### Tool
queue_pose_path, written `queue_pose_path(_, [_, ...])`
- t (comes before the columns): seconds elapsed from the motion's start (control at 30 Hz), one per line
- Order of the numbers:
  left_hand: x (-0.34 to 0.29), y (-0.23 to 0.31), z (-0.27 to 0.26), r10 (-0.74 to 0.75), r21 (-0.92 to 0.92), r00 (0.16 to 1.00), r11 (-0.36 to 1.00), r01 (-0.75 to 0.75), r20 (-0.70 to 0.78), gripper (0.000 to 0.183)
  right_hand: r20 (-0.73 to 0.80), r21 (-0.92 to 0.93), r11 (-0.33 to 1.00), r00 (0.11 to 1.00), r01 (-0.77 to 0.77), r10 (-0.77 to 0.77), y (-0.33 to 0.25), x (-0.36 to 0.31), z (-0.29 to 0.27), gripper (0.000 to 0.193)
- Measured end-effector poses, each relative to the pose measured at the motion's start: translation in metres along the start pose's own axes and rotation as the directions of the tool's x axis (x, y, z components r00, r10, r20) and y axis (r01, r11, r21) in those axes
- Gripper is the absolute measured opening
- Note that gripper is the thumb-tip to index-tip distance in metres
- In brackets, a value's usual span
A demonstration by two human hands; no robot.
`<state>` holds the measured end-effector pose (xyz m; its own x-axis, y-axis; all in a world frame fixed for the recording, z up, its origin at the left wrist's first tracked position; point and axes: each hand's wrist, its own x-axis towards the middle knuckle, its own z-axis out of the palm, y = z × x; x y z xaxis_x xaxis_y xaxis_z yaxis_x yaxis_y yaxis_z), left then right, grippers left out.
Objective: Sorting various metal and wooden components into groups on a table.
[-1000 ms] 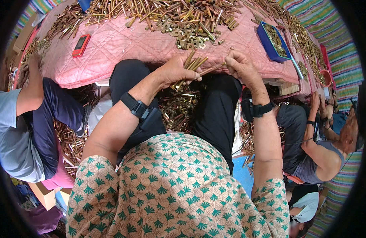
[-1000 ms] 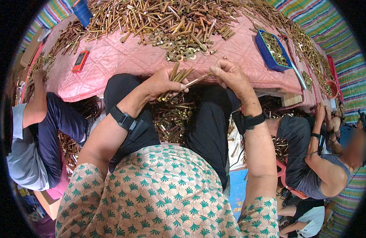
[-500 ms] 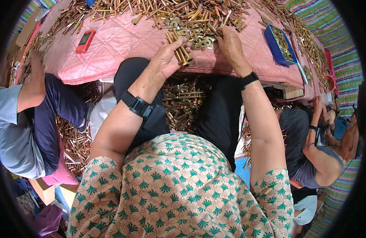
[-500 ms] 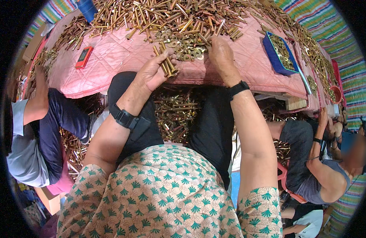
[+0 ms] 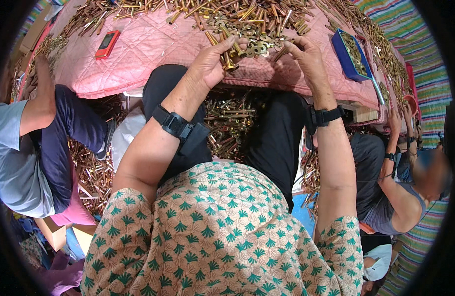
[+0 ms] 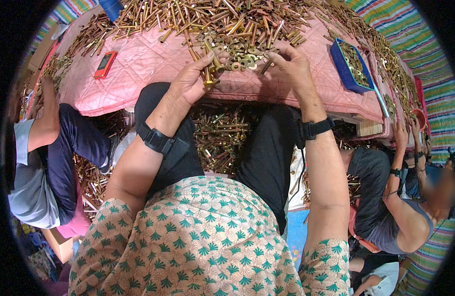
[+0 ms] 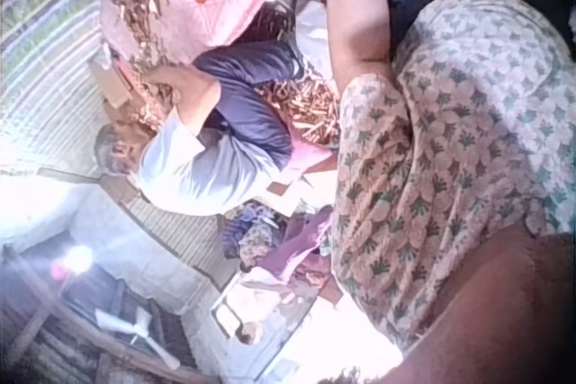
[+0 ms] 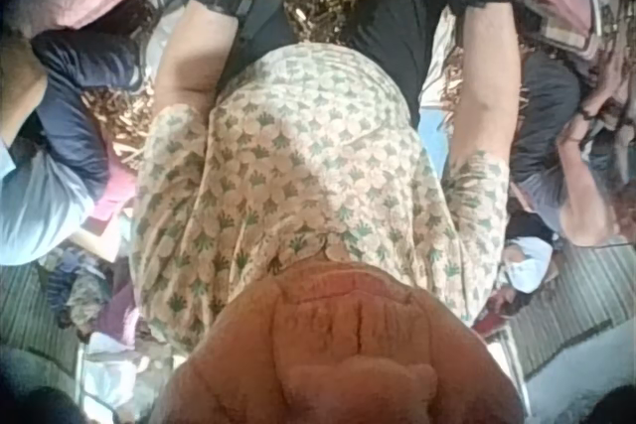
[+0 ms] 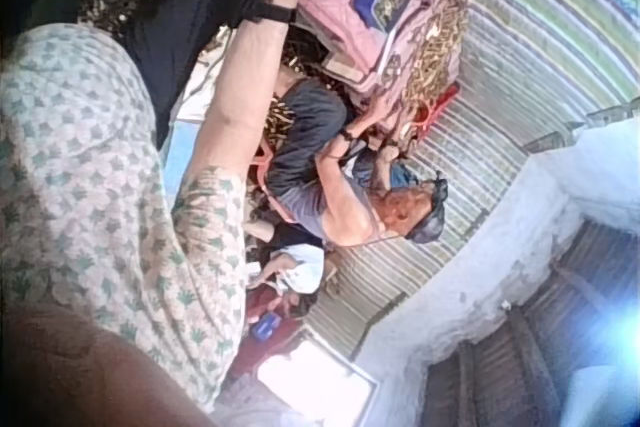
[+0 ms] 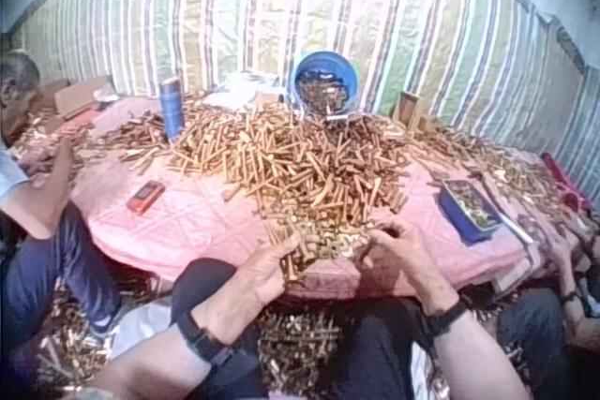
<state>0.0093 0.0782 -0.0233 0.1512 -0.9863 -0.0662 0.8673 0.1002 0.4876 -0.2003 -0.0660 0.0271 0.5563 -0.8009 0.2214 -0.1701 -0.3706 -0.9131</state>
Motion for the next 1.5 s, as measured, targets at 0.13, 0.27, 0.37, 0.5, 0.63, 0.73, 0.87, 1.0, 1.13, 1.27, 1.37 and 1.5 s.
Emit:
queue_pose_path(0.13, [-0.004,-0.003,0.005,-0.038,-0.041,0.999,0.998,0.038,0.004,0.029,0.147,0.003,1.000,0.989,0.027,-0.027,0.001,-0.002,0.020,0.010])
queue_pose_path(0.27, [-0.011,-0.003,0.008,-0.012,0.016,1.000,1.000,0.012,0.006,0.030,0.246,-0.370,0.892,0.953,0.259,-0.174,-0.006,-0.003,0.050,0.018])
queue_pose_path(0.37, [-0.009,-0.002,0.007,0.047,0.050,0.999,0.998,-0.046,-0.019,0.031,0.317,-0.512,0.690,0.859,0.512,-0.402,0.002,-0.005,0.061,0.023])
queue_pose_path(0.5, [-0.010,-0.001,0.006,0.063,0.200,0.994,0.979,-0.044,-0.091,0.028,0.281,-0.541,0.698,0.883,0.469,-0.375,0.006,-0.001,0.064,0.024])
queue_pose_path(0.63, [-0.011,-0.002,0.008,0.051,0.314,0.995,0.949,-0.022,-0.083,0.027,0.331,-0.498,0.689,0.850,0.527,-0.411,0.006,0.002,0.062,0.025])
queue_pose_path(0.73, [-0.016,-0.001,0.017,0.079,0.367,0.994,0.929,-0.045,-0.077,0.029,0.334,-0.523,0.677,0.855,0.518,-0.396,0.004,0.000,0.063,0.025])
queue_pose_path(0.87, [-0.017,0.000,0.017,0.042,0.385,0.999,0.922,-0.043,0.011,0.029,0.165,-0.433,0.795,0.905,0.425,-0.393,0.014,0.001,0.047,0.021])
queue_pose_path(1.0, [-0.018,-0.010,0.017,-0.089,0.488,0.996,0.868,0.093,-0.031,0.028,-0.007,-0.114,0.993,1.000,0.029,-0.030,0.005,0.004,0.029,0.009])
queue_pose_path(1.13, [-0.020,-0.024,0.024,-0.137,0.621,0.990,0.774,0.120,-0.021,0.030,-0.020,0.071,0.996,0.999,-0.045,0.047,-0.015,-0.005,0.022,0.007])
queue_pose_path(1.27, [-0.023,-0.026,0.030,-0.203,0.690,0.979,0.704,0.169,-0.032,0.030,-0.006,0.097,0.995,1.000,0.018,-0.017,-0.019,-0.015,0.027,0.005])
queue_pose_path(1.37, [-0.022,-0.026,0.025,-0.189,0.701,0.982,0.696,0.154,-0.028,0.029,-0.008,0.051,0.998,0.999,0.048,-0.048,-0.025,-0.019,0.032,0.005])
queue_pose_path(1.5, [-0.020,-0.030,0.024,-0.148,0.661,0.989,0.740,0.124,-0.020,0.021,-0.016,0.027,0.994,0.994,0.105,-0.105,-0.016,-0.018,0.034,0.006])
